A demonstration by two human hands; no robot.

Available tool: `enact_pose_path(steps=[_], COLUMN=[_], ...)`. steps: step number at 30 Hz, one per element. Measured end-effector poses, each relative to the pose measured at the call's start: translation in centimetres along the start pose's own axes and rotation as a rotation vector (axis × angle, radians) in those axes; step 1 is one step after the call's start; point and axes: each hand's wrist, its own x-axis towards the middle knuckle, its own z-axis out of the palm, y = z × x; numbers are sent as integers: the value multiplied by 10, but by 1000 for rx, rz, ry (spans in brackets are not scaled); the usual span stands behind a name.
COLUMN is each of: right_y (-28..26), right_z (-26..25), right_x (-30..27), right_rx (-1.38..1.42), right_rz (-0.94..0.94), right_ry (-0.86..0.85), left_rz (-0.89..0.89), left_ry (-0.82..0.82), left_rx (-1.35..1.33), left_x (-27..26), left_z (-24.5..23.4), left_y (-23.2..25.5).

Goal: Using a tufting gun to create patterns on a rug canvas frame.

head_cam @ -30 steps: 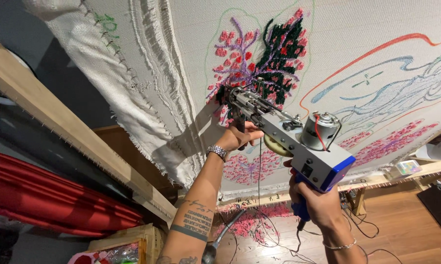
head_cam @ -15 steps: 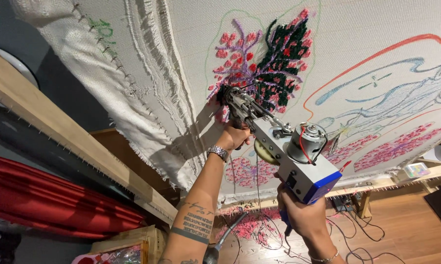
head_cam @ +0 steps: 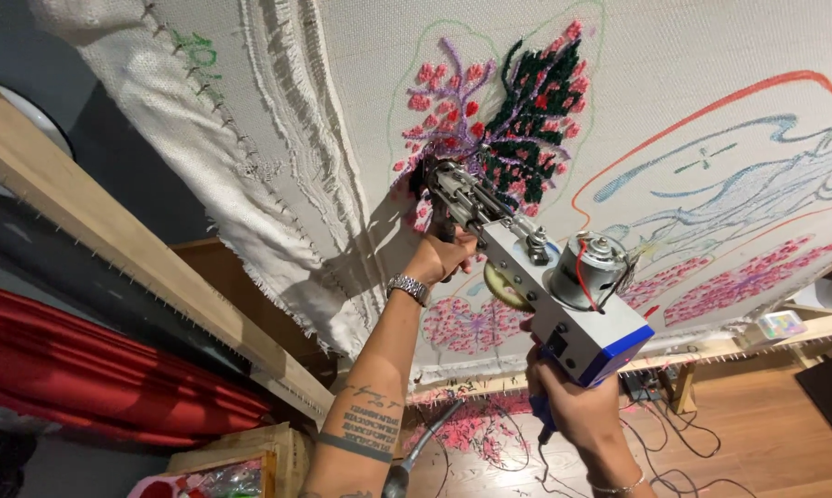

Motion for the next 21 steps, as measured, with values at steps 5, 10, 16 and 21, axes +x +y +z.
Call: enact_pose_path(steps=[5,10,16,21], right_y=[3,-23,-39,-26], right_z=[-40,-60,-63,-74], right_x=[-1,-8,-16,-17], right_rx=[25,12,104,149], right_rz=[47,114,42,-9], right_ry=[-2,-17,-32,-43], left_rz=[30,58,91,87], left_ry=[-187,-254,-279,-247], left_rx=[-139,-146,-120,-74], left_x=[-33,-54,-79,-84], left_z=[9,25,33,35], left_y=[32,48,85,95])
